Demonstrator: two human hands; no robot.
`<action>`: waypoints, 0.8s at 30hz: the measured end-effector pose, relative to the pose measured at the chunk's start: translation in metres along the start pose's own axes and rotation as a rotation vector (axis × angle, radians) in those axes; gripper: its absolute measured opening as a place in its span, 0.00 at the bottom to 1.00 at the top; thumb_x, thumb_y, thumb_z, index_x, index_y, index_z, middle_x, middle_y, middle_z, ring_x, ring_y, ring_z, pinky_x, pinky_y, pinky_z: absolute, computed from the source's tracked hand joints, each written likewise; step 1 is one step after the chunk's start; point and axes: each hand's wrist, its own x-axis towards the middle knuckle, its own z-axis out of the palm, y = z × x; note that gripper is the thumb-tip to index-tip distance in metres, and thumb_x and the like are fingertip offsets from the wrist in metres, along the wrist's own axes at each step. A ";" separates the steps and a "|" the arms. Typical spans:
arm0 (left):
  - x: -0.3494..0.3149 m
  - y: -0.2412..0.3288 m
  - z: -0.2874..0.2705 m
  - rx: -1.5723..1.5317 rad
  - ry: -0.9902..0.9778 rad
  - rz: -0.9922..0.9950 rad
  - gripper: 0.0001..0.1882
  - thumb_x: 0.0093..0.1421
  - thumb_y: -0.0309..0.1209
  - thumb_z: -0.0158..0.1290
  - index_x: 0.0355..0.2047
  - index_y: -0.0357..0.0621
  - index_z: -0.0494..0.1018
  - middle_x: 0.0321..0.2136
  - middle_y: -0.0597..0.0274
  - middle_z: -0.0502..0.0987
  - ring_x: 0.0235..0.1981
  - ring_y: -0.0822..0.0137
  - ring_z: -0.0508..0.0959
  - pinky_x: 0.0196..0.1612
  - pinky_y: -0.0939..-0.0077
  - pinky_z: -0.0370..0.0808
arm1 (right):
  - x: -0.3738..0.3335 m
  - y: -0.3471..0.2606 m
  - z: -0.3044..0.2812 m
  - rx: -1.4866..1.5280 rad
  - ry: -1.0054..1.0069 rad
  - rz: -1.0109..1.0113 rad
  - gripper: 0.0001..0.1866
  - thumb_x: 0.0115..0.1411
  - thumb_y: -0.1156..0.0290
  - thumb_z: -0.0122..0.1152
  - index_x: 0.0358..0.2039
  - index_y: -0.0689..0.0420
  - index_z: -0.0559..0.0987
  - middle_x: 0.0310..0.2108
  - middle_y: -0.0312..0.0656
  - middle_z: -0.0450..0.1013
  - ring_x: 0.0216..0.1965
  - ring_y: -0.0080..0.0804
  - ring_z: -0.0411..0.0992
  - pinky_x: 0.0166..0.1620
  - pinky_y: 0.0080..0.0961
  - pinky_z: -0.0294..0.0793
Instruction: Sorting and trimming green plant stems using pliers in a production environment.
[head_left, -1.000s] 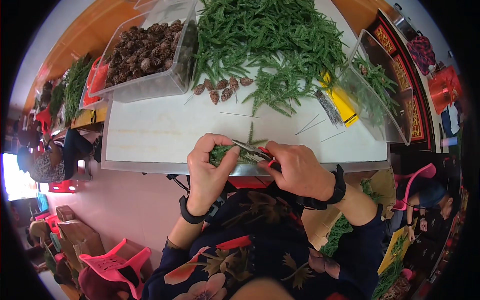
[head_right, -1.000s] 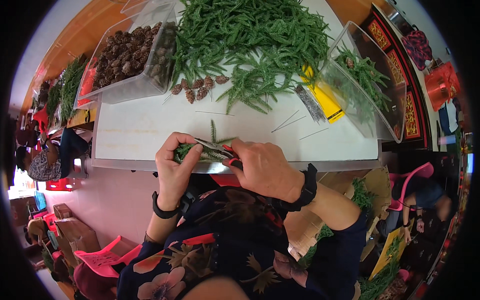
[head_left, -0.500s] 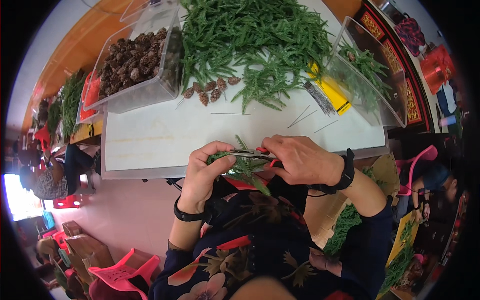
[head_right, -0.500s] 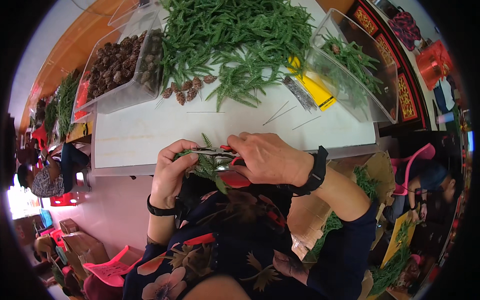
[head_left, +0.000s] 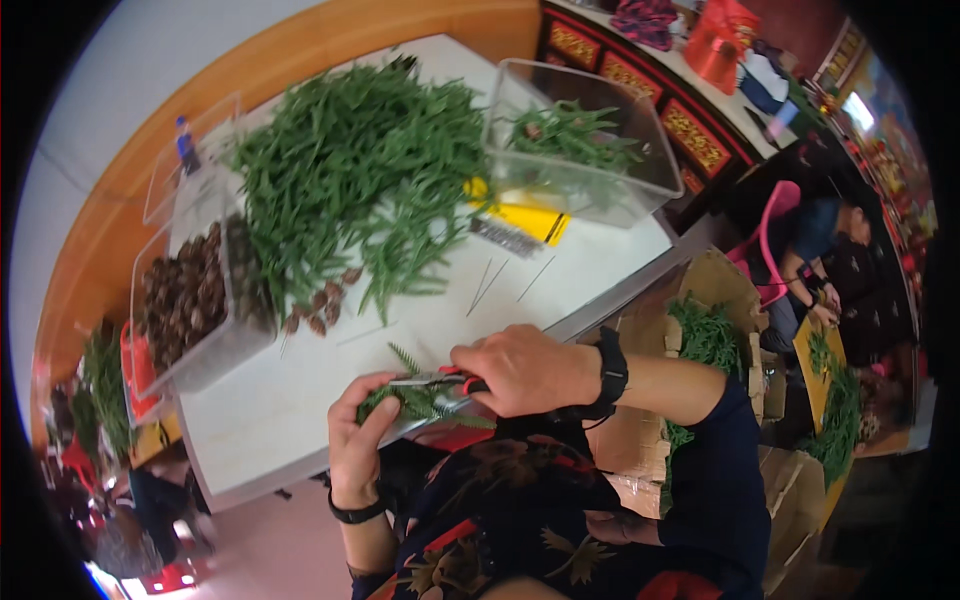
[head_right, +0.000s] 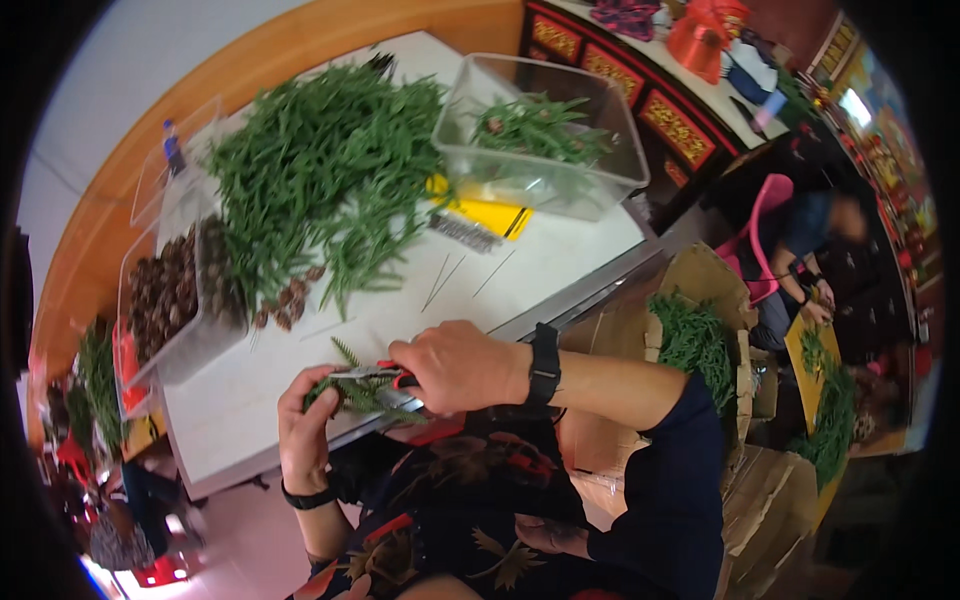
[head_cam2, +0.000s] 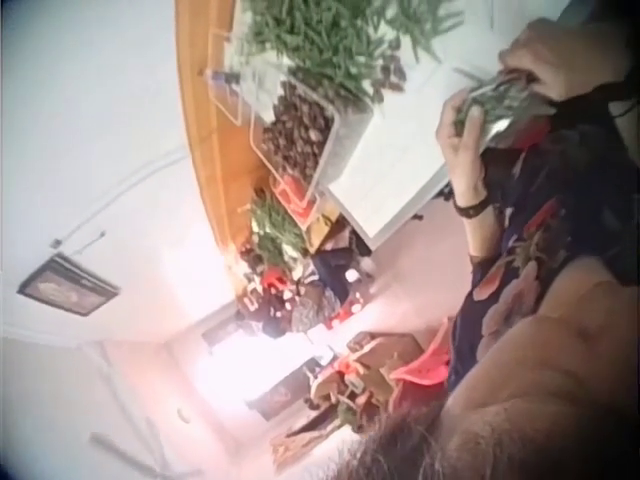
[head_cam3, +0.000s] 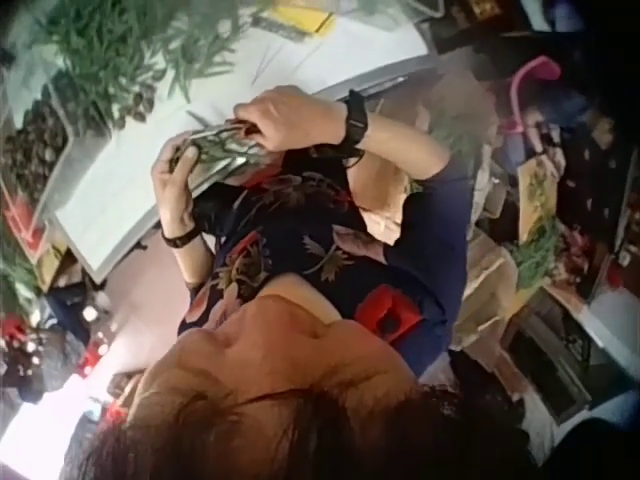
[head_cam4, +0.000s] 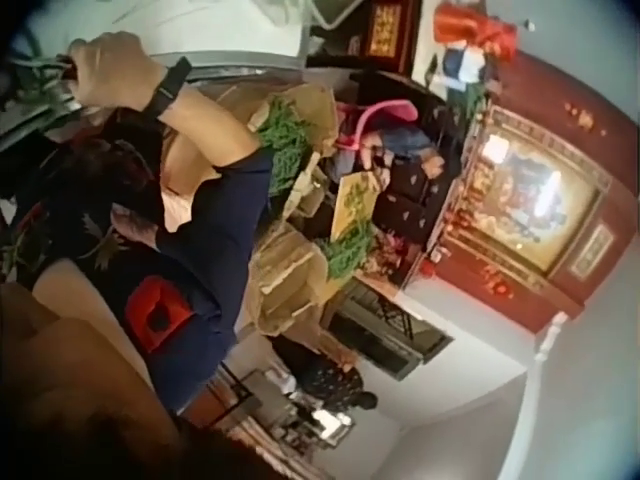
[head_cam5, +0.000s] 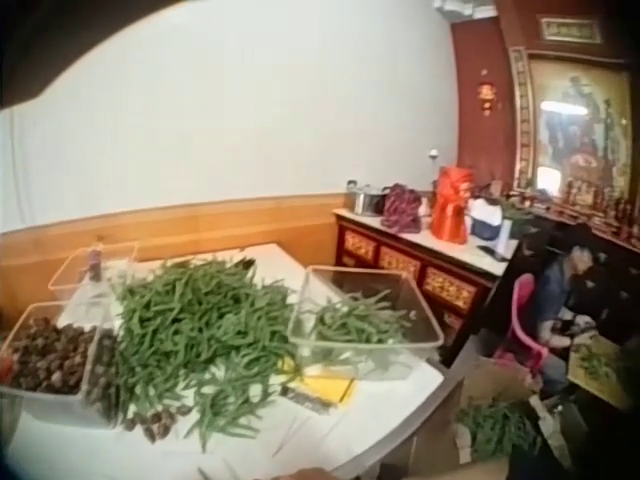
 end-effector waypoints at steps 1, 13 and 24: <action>0.001 0.001 0.001 0.013 -0.008 -0.001 0.13 0.59 0.22 0.55 0.45 0.32 0.74 0.34 0.62 0.79 0.33 0.76 0.76 0.39 0.83 0.72 | -0.002 0.000 -0.002 0.017 -0.006 -0.001 0.13 0.53 0.65 0.62 0.32 0.61 0.73 0.21 0.51 0.74 0.26 0.56 0.74 0.29 0.46 0.72; 0.021 0.026 0.046 0.719 0.088 0.430 0.21 0.58 0.22 0.56 0.53 0.36 0.71 0.45 0.56 0.77 0.39 0.68 0.78 0.42 0.75 0.75 | -0.011 0.014 -0.036 0.023 0.075 0.117 0.13 0.57 0.63 0.62 0.34 0.59 0.74 0.22 0.48 0.74 0.27 0.54 0.74 0.29 0.44 0.72; 0.071 0.054 0.002 0.411 0.085 0.508 0.22 0.58 0.25 0.58 0.52 0.36 0.71 0.49 0.56 0.74 0.43 0.68 0.76 0.44 0.78 0.73 | -0.035 0.082 -0.175 -0.451 0.708 0.798 0.22 0.63 0.55 0.56 0.48 0.60 0.73 0.37 0.53 0.76 0.41 0.49 0.76 0.41 0.35 0.73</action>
